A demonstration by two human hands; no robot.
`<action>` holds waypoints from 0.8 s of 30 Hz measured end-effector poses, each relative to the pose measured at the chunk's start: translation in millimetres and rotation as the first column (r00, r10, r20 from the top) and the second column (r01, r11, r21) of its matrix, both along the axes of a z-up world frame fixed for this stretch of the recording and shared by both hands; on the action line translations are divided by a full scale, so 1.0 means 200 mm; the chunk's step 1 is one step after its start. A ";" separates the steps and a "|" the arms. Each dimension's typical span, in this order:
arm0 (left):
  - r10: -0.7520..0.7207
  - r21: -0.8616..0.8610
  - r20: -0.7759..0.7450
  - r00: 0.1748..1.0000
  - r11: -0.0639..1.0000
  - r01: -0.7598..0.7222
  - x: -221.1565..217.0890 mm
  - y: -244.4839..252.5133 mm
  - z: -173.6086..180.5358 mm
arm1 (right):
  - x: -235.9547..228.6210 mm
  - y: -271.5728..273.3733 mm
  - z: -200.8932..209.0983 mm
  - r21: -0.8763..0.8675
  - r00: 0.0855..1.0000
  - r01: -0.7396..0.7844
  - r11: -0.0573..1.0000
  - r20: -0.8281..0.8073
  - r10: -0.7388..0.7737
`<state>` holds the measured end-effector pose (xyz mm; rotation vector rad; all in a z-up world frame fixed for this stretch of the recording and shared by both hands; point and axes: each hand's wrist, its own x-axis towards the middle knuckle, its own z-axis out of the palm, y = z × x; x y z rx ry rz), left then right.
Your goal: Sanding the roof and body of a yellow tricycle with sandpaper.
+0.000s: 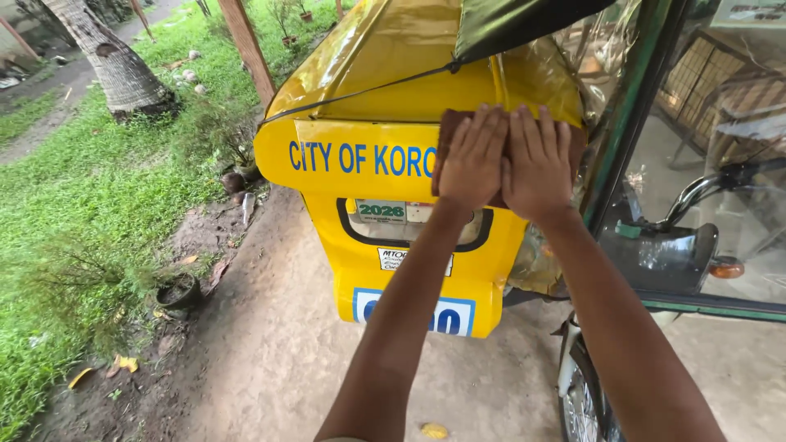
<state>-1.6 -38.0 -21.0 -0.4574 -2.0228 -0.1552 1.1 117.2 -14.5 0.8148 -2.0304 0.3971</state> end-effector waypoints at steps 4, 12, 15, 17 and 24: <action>-0.031 -0.027 0.024 0.999 0.999 0.031 0.09 -0.04 0.08 | -0.01 -0.03 -0.03 0.018 0.996 0.085 0.996 -0.038 -0.084; -0.081 -0.065 0.070 0.994 0.994 0.086 0.17 -0.41 0.16 | 0.06 -0.38 0.02 0.091 0.984 0.171 0.981 -0.059 -0.167; -0.064 -0.054 0.083 0.994 0.996 0.069 0.19 -0.67 0.18 | 0.02 -0.62 -0.01 0.095 0.979 0.185 0.978 -0.105 -0.175; -0.040 -0.024 0.047 0.998 0.999 0.042 0.21 -0.88 0.14 | 0.06 -0.83 0.03 0.124 0.974 0.202 0.971 -0.132 -0.186; -0.013 0.139 0.037 0.999 0.990 0.008 0.41 -1.47 0.17 | 0.18 -1.50 0.14 0.171 0.991 0.128 0.977 -0.058 -0.120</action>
